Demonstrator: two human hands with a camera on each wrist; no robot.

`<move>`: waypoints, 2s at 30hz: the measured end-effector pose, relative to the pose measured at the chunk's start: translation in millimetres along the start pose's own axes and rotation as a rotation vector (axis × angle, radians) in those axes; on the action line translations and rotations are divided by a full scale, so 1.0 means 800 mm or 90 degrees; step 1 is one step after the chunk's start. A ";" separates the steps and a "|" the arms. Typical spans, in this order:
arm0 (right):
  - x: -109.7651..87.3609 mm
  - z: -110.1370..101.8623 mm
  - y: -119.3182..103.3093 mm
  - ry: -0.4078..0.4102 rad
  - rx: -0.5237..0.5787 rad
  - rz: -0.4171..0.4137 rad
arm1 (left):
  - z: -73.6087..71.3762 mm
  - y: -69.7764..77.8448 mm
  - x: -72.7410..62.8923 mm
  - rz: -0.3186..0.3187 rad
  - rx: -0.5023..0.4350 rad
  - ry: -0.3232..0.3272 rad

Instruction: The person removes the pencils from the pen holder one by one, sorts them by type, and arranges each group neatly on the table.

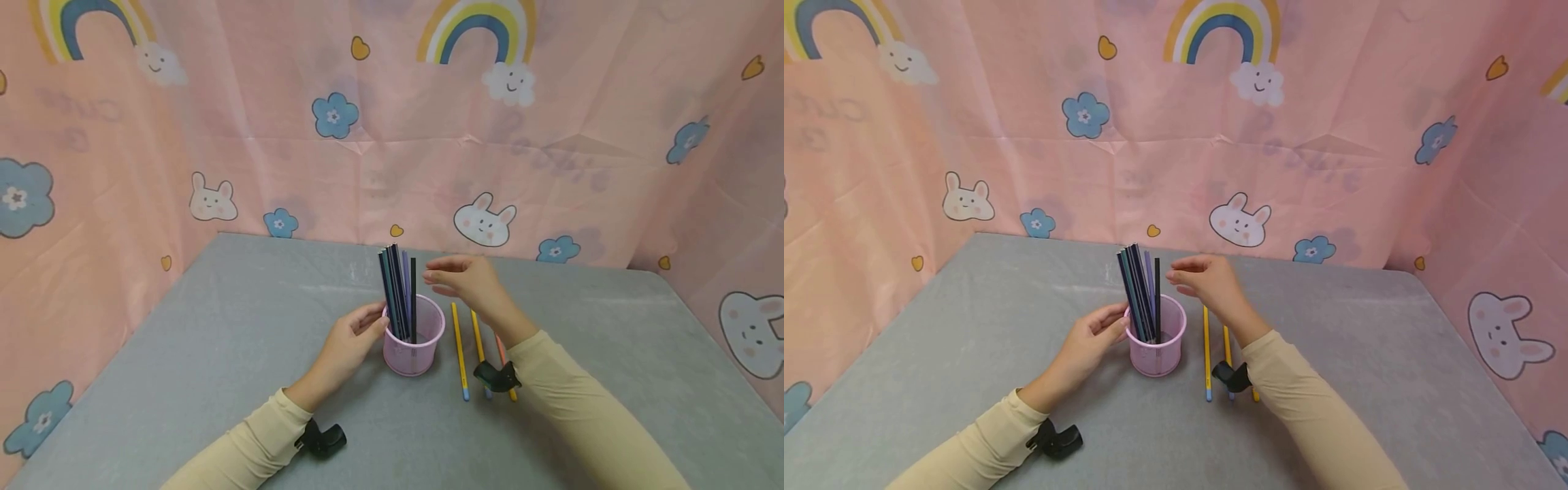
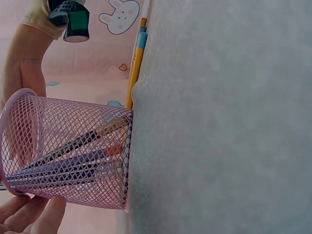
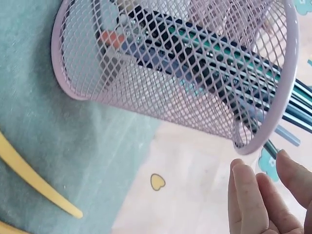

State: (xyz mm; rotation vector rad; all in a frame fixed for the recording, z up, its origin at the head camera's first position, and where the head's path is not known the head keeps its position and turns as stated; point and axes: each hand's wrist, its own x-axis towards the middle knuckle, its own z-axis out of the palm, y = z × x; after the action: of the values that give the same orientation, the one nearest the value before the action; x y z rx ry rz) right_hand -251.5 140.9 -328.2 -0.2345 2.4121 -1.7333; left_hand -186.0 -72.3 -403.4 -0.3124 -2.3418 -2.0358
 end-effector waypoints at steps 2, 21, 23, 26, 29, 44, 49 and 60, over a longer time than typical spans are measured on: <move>0.000 0.002 -0.001 0.002 0.006 0.002 | 0.000 0.000 0.000 -0.002 -0.002 -0.002; 0.007 0.021 -0.005 0.005 0.037 0.001 | 0.000 0.001 -0.001 -0.005 0.001 -0.001; 0.008 0.022 -0.005 0.007 0.037 -0.004 | -0.001 0.001 -0.001 -0.005 -0.001 -0.003; 0.009 0.024 -0.006 0.010 0.038 -0.006 | -0.001 0.001 -0.001 -0.004 -0.001 -0.004; 0.010 0.026 -0.004 0.014 0.030 -0.006 | -0.001 0.001 0.000 -0.004 -0.003 -0.004; 0.010 0.029 -0.005 0.021 0.029 -0.009 | 0.000 0.002 0.000 0.001 -0.014 0.000; 0.009 0.027 -0.005 0.025 0.040 -0.009 | 0.000 0.001 0.000 -0.001 -0.009 0.000; 0.005 0.011 -0.019 0.038 0.045 -0.024 | -0.002 -0.001 0.000 0.006 0.002 -0.001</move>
State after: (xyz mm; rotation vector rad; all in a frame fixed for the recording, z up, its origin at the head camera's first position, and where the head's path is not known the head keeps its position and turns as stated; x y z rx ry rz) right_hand -253.1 127.2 -316.7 -0.2236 2.3955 -1.8638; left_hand -186.0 -73.7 -403.9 -0.3229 -2.3396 -2.0286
